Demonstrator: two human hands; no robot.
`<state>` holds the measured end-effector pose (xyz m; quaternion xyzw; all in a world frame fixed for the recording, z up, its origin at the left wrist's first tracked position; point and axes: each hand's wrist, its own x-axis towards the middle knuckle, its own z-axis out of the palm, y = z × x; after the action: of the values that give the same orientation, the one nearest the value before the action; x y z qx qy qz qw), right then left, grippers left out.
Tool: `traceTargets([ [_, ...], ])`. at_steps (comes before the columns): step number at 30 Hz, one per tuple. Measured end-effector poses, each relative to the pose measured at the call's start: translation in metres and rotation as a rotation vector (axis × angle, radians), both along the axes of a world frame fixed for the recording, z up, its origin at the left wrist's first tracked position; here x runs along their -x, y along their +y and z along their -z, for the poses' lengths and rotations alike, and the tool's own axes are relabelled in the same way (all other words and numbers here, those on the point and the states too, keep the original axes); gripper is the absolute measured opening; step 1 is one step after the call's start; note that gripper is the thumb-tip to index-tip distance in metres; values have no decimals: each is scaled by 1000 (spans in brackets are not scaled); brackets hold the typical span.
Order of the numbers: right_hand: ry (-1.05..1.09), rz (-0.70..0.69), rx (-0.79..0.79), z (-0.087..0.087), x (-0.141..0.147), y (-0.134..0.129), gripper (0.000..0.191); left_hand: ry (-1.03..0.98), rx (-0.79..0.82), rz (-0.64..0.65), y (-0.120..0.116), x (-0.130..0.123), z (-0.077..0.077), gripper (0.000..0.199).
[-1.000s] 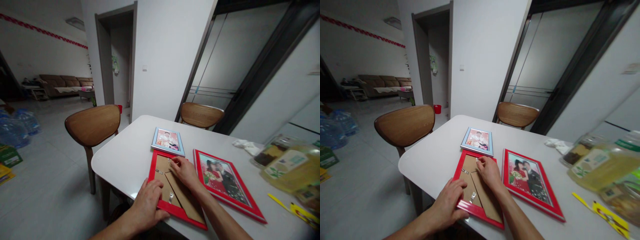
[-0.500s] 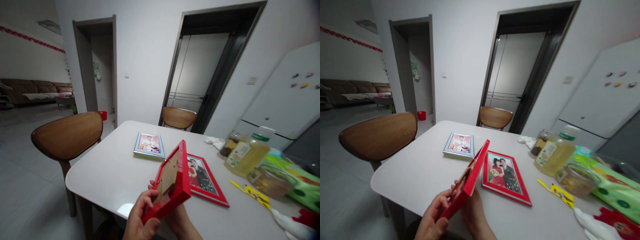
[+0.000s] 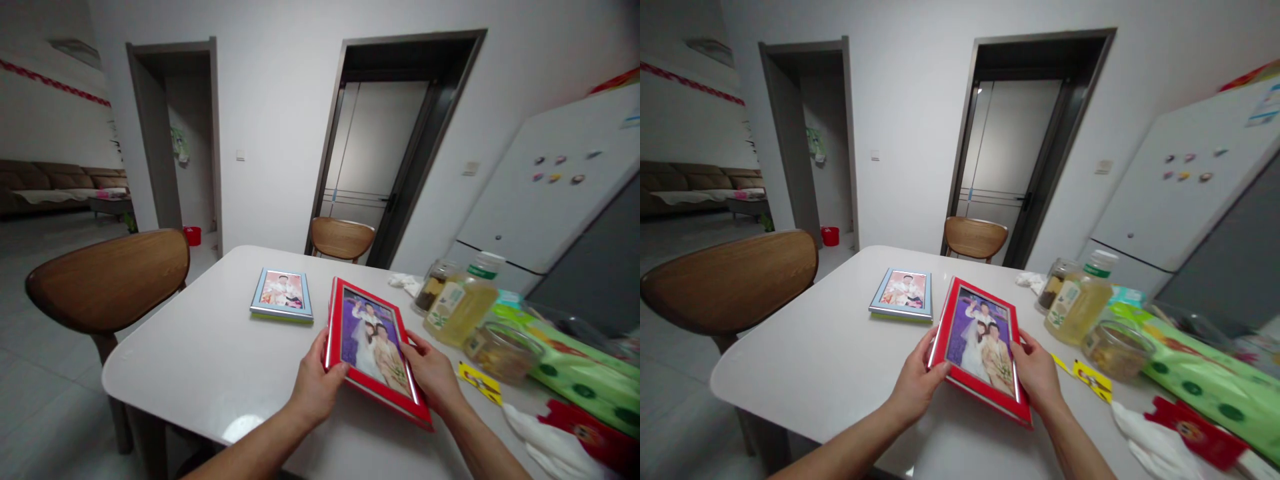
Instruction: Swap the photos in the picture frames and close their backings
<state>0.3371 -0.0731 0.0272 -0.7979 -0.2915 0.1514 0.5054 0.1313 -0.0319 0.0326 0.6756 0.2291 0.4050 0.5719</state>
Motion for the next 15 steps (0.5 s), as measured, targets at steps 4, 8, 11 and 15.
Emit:
traceTargets([
  [4, -248, 35, 193, 11, -34, 10, 46, 231, -51, -75, 14, -26, 20, 49],
  [8, -339, 48, 298, 18, -45, 23, 42, 328, -86, -113, 22, -38, 24, 44],
  [11, -414, 36, 373, 19, -48, 26, 41, 353, -93, -116, 24, -39, 26, 38],
  [15, -524, 1, 418, 10, -43, 27, 39, 356, -89, -130, 28, -29, 27, 40],
])
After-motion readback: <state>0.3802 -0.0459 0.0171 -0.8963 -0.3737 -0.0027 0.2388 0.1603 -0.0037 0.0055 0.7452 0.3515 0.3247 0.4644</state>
